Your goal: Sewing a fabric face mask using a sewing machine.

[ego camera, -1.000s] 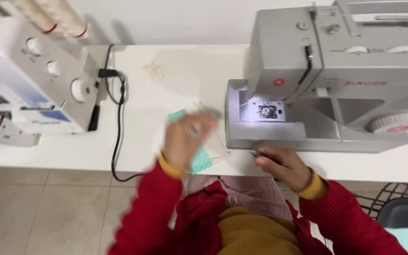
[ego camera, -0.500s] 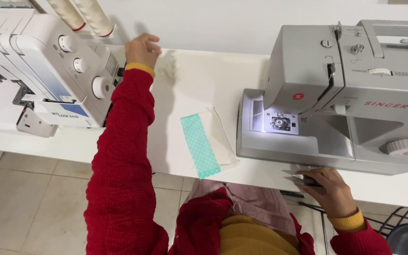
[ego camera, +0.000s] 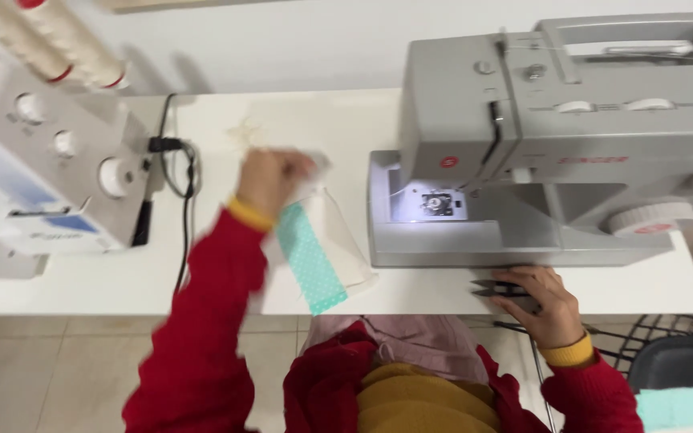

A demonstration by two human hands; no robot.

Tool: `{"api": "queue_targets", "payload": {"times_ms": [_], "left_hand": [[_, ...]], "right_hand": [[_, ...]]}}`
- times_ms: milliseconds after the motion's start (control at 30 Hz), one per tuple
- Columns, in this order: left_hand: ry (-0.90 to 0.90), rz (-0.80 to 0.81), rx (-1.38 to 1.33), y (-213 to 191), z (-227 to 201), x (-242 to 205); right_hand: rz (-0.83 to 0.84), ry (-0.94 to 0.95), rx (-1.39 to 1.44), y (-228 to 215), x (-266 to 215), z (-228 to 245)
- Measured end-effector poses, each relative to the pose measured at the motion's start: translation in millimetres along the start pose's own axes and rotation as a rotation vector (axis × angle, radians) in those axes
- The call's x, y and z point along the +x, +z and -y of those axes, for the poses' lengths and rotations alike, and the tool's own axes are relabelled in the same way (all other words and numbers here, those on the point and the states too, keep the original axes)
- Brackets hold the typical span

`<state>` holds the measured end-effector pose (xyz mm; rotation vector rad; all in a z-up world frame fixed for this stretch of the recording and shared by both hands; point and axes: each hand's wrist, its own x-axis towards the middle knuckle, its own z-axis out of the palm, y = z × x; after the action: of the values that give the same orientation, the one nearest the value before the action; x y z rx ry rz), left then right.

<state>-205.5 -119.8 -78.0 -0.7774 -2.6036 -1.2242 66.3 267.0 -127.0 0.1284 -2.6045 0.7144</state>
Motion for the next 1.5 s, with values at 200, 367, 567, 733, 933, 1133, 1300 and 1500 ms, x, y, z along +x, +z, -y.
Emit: {"api": "queue_targets", "payload": {"times_ms": [200, 367, 567, 733, 933, 1133, 1300, 1500], "left_hand": [[0.194, -0.065, -0.062, 56.8, -175.8, -47.6], [0.121, -0.120, -0.223, 103.0, -192.4, -44.8], [0.159, -0.161, -0.290, 110.5, -203.2, -78.6], [0.175, -0.130, -0.283, 117.7, -204.0, -98.9], [0.059, -0.051, -0.319, 122.7, -196.8, -109.8], [0.004, -0.054, -0.335, 116.5, -190.9, -119.8], [-0.055, -0.043, -0.261, 106.5, -193.5, -121.1], [-0.055, -0.045, -0.295, 101.4, -192.6, -124.1]], "right_hand": [[-0.145, -0.027, 0.189, -25.7, 36.8, 50.2], [-0.201, -0.036, 0.272, -33.4, 77.9, 81.1], [-0.058, 0.015, 0.780, -27.3, 101.2, 77.4], [0.080, 0.086, 1.136, -19.8, 103.2, 75.8], [-0.026, 0.276, 1.352, 21.8, 98.7, 45.2], [0.091, 0.431, 1.273, 34.7, 113.8, 44.6], [0.034, 0.397, 1.148, 39.3, 124.1, 42.7], [-0.065, 0.388, 1.071, 39.2, 126.8, 46.0]]}}
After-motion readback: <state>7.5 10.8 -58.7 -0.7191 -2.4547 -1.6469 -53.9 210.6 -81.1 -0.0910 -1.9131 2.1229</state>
